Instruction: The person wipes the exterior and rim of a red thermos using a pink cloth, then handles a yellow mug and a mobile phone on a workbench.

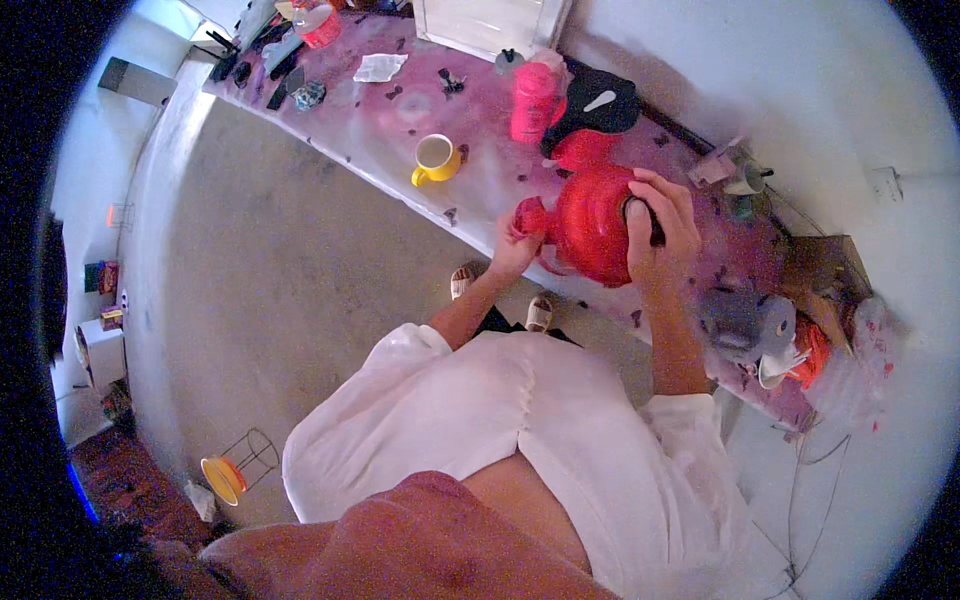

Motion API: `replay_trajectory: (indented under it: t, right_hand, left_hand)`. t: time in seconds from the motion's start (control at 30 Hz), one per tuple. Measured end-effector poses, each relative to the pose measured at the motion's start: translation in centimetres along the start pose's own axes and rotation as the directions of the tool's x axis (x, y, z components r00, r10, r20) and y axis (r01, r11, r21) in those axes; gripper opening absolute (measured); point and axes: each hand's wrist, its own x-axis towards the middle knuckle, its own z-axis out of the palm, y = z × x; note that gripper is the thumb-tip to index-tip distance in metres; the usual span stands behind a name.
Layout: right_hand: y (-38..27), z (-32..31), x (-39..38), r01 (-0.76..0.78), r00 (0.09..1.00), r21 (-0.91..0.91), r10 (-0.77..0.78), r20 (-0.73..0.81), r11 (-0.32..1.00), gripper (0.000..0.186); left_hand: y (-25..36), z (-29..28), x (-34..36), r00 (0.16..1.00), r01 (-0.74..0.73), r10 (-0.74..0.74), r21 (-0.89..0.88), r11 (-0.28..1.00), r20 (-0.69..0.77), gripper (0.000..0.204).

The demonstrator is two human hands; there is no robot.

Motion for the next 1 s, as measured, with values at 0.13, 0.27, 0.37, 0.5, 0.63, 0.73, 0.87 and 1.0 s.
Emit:
replay_trajectory:
  t: [0.13,0.27,0.37,0.5,0.63,0.73,0.87,1.0]
  right_hand:
    - [-6.3,2.5,2.3,0.017,0.991,0.267,-0.052,0.125,0.963,0.024]
    - [-8.7,8.1,3.0,-0.260,0.951,0.677,0.304,0.056,0.688,0.024]
    - [-2.8,15.6,0.7,-0.604,0.796,0.486,0.502,0.336,0.631,0.023]
    - [1.9,28.8,-8.6,-0.875,0.474,0.323,0.502,0.724,0.360,0.030]
    - [1.2,37.9,-10.5,-0.923,0.300,0.384,0.594,0.746,-0.017,0.034]
    - [1.2,42.1,-10.7,-0.818,0.296,0.524,0.607,0.737,-0.237,0.032]
    - [-0.4,44.4,-10.6,-0.675,0.246,0.589,0.618,0.747,-0.444,0.024]
    - [0.8,45.3,-11.0,-0.653,0.263,0.617,0.632,0.728,-0.439,0.018]
  left_hand:
    - [6.1,-5.2,-3.0,0.986,0.009,-0.009,-0.002,1.000,-0.167,0.047]
    - [10.1,-13.0,-6.3,0.945,-0.161,0.189,0.122,0.979,-0.267,0.040]
    - [13.3,-17.5,-9.6,0.896,-0.204,0.277,0.233,0.951,-0.347,0.042]
    - [16.4,-22.9,-12.4,0.841,-0.230,0.368,0.352,0.907,-0.398,0.045]
    - [18.2,-26.5,-16.2,0.770,-0.142,0.318,0.337,0.931,-0.553,0.045]
    - [18.3,-28.0,-17.9,0.678,-0.244,0.407,0.335,0.910,-0.612,0.041]
    - [17.1,-30.9,-19.1,0.600,-0.149,0.354,0.335,0.930,-0.717,0.030]
    - [18.4,-31.2,-18.5,0.716,-0.110,0.302,0.326,0.939,-0.630,0.031]
